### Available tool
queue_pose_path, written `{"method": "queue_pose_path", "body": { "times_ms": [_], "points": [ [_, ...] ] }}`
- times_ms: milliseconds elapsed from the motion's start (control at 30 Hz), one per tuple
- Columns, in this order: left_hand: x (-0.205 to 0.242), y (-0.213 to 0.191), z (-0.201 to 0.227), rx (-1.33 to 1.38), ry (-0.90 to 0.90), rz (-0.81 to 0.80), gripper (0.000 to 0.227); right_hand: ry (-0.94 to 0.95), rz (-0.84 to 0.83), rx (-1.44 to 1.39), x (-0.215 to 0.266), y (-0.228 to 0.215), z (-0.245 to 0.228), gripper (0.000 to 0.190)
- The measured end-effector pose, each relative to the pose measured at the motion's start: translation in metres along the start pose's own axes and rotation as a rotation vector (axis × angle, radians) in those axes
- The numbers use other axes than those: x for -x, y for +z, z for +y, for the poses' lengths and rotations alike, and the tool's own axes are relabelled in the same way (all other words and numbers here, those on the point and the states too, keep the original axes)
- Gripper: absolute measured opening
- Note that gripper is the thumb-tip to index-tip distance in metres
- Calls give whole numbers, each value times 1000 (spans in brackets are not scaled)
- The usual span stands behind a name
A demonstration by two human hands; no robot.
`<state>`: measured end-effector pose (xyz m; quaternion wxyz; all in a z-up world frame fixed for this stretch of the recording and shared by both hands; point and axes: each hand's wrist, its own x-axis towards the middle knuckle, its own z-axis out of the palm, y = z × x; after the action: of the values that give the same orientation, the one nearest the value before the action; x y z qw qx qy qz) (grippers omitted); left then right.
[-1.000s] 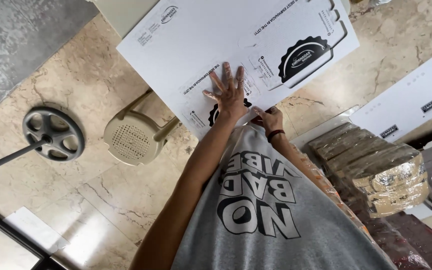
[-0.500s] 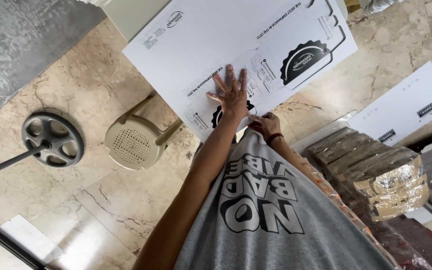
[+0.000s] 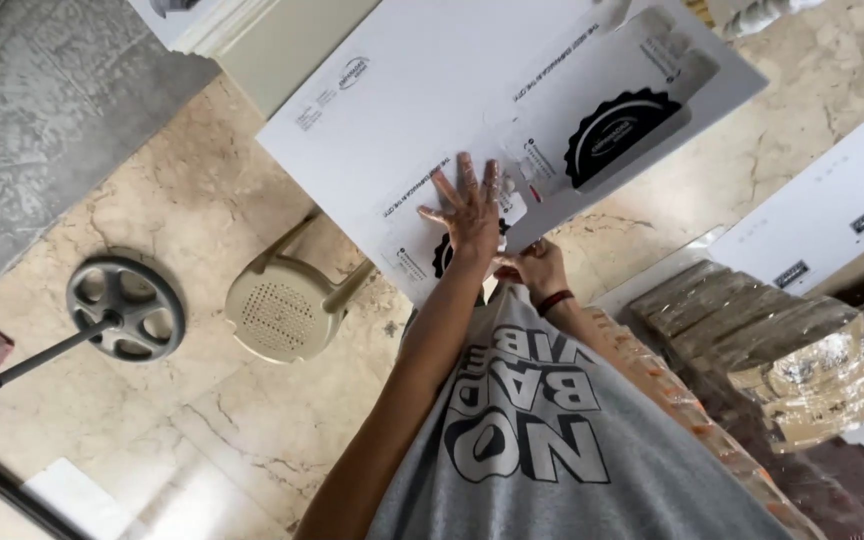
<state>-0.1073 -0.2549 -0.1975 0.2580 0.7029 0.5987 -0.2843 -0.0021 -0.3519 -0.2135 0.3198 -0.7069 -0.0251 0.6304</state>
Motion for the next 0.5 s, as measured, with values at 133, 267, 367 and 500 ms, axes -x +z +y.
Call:
{"method": "queue_pose_path", "body": {
  "times_ms": [133,267,367,500],
  "points": [
    [1,9,-8,12,71,-30,104,19,-98,23,-9,-30,-6,56],
    [-19,11,-22,193,124,147,86,78,-263,-61,-68,-71,-10,56],
    [-34,-23,-32,275,76,211,98,114,-320,-134,-57,-55,-35,46],
    [-70,-24,-32,209,69,192,113,-56,-232,-93,-34,-27,-47,52]
  ]
}}
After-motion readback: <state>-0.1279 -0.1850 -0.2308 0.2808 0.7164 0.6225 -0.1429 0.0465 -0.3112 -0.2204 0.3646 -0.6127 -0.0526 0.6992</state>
